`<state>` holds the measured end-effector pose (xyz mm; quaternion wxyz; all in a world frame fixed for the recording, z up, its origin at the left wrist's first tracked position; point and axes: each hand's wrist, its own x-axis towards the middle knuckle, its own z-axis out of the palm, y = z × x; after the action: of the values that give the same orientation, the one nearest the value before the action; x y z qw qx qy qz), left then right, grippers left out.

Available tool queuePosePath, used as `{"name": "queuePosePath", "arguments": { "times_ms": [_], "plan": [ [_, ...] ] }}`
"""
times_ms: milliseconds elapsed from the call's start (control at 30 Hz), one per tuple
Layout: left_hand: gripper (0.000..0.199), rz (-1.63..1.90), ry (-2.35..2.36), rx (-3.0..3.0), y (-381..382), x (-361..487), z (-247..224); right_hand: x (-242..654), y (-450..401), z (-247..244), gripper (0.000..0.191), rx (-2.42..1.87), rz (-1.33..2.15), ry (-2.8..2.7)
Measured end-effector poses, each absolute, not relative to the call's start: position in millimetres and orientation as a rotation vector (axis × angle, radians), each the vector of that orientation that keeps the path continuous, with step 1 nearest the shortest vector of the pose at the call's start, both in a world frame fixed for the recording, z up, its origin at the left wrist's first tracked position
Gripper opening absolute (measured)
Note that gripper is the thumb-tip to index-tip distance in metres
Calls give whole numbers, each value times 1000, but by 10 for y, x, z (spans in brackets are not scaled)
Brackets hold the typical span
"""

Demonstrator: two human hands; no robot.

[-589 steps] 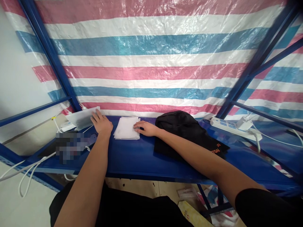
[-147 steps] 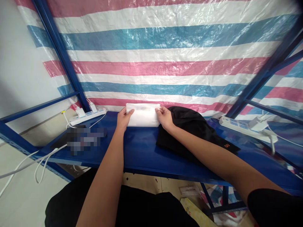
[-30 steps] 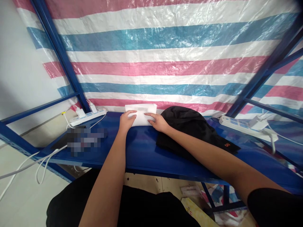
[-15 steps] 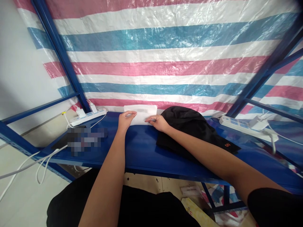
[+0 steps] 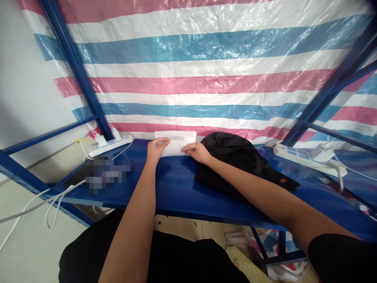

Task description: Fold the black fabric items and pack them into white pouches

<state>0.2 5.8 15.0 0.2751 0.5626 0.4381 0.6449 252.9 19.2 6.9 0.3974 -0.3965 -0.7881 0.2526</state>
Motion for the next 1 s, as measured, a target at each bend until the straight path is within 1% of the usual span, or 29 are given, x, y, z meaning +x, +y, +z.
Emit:
{"name": "queuePosePath", "arguments": {
  "times_ms": [200, 333, 467, 533, 667, 767, 833, 900, 1000],
  "plan": [
    [34, 1740, 1230, 1512, 38, 7, 167, 2525, 189, 80, 26, -997, 670, -1963],
    [34, 1738, 1276, 1560, 17, 12, 198, 2526, 174, 114, 20, -1054, 706, -1893],
    [35, 1656, 1312, 1631, 26, -56, 209, 2537, 157, 147, 28, -1048, 843, -1771],
    [42, 1545, 1315, 1624, 42, -113, 196, 2545, 160, 151, 34, -1048, 939, -1683],
    [67, 1367, 1247, 1583, 82, -204, 133, 2557, 192, 133, 41, -1040, 1061, -1555],
    [73, 1339, 1188, 1610, 102, -239, 92, 2553, 216, 118, 40, -1032, 1090, -1518],
    [73, 1338, 1227, 1642, 94, -265, 110, 2540, 229, 114, 37, -1013, 1097, -1488],
    [69, 1380, 1363, 1696, 52, -297, 187, 2521, 238, 113, 31, -974, 1123, -1420],
    [62, 1568, 1657, 1848, -97, -318, 404, 2491, 245, 112, 24, -926, 1164, -1331]
  ]
}}
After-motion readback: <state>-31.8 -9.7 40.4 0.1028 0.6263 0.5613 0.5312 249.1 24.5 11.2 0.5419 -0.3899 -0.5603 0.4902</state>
